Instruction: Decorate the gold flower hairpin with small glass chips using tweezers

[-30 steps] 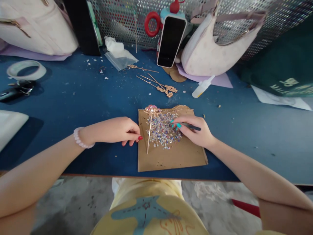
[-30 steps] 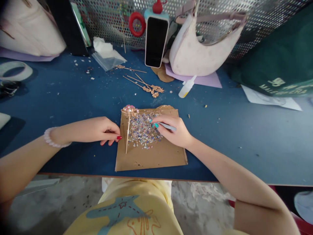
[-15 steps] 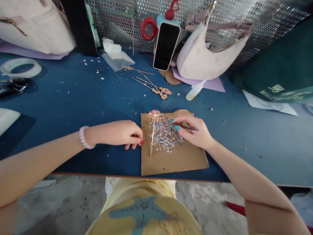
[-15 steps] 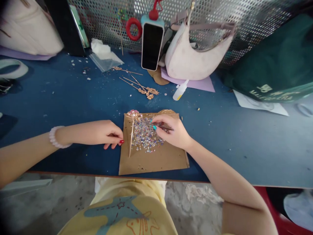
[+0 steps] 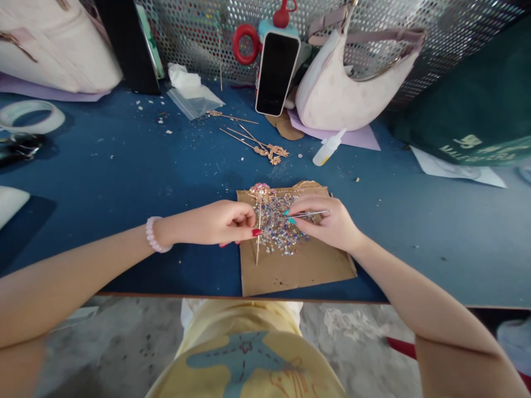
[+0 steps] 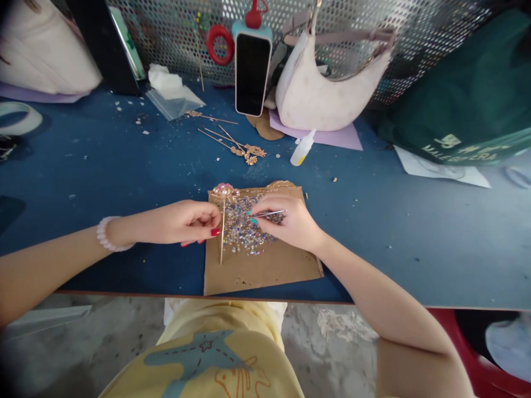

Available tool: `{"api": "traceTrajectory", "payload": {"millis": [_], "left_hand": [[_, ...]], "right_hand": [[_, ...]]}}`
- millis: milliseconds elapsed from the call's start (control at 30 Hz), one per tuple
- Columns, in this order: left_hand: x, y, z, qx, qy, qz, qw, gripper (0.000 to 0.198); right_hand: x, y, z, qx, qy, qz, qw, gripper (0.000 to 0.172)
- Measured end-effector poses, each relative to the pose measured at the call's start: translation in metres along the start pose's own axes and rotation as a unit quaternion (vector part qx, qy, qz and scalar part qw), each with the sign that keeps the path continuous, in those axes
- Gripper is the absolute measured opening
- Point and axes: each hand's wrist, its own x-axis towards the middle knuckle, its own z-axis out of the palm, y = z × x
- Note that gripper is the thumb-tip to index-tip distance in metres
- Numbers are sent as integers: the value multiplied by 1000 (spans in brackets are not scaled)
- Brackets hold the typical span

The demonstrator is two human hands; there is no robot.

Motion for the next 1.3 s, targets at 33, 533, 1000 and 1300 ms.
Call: {"api": "traceTrajectory", "payload": {"millis": [33, 533, 1000, 1300], "left_hand": [[1, 0, 3, -14, 8, 5, 1000, 19], [-1, -7, 13, -96, 76, 36, 992, 21], [0, -12, 11, -94, 67, 53, 992, 22], [1, -11, 12, -141, 80, 45, 986, 27]], "right_hand": [[1, 1, 1, -2, 1, -1, 1000, 8], [9, -26, 15, -17, -29, 29, 999, 15], [-7, -19, 29, -26, 52, -48, 997, 15], [-7, -17, 36, -38, 57, -89, 994, 17]]}}
